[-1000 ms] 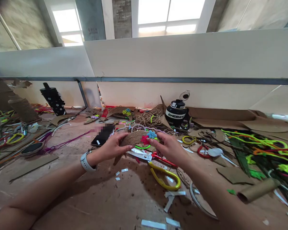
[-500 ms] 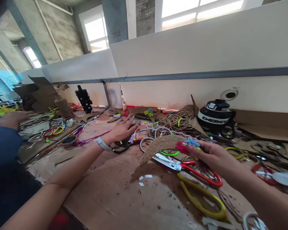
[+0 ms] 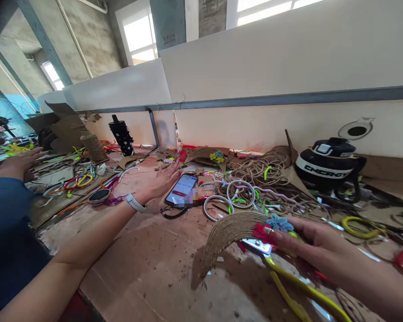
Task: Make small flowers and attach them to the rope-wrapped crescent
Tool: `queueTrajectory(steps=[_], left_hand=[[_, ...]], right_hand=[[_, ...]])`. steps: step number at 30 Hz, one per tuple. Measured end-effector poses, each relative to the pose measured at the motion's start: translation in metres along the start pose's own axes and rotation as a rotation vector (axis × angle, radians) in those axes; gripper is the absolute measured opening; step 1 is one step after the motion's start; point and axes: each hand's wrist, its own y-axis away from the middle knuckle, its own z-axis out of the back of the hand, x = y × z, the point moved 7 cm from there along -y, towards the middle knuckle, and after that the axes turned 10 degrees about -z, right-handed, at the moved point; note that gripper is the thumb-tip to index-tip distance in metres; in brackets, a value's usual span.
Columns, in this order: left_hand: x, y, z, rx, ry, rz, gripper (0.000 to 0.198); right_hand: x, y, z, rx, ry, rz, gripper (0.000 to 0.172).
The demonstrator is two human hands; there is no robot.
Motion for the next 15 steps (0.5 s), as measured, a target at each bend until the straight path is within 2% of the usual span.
queueTrajectory(steps=[2,3,5,7,11,15], left_hand=[[-0.016,0.006,-0.008,0.034,0.047,-0.017,0.073],[-0.032,0.010,-0.019,0.113,0.165,-0.069,0.076],[-0.064,0.023,-0.037,0.237,0.278,-0.137,0.080],[-0.093,0.036,-0.053,0.309,0.470,-0.163,0.093],[-0.119,0.049,-0.059,0.193,0.412,-0.187,0.078],[-0.128,0.053,-0.054,0.123,0.261,-0.264,0.074]], right_hand=[[-0.004,-0.001,-0.011,0.114,-0.029,-0.069,0.060],[-0.004,0.000,-0.016,0.169,-0.034,-0.091,0.060],[0.003,0.001,-0.019,0.147,-0.019,-0.064,0.060],[0.011,0.004,-0.023,0.139,0.017,-0.038,0.059],[0.018,0.012,-0.046,0.216,-0.014,-0.016,0.056],[0.021,0.020,-0.063,0.118,-0.123,0.090,0.055]])
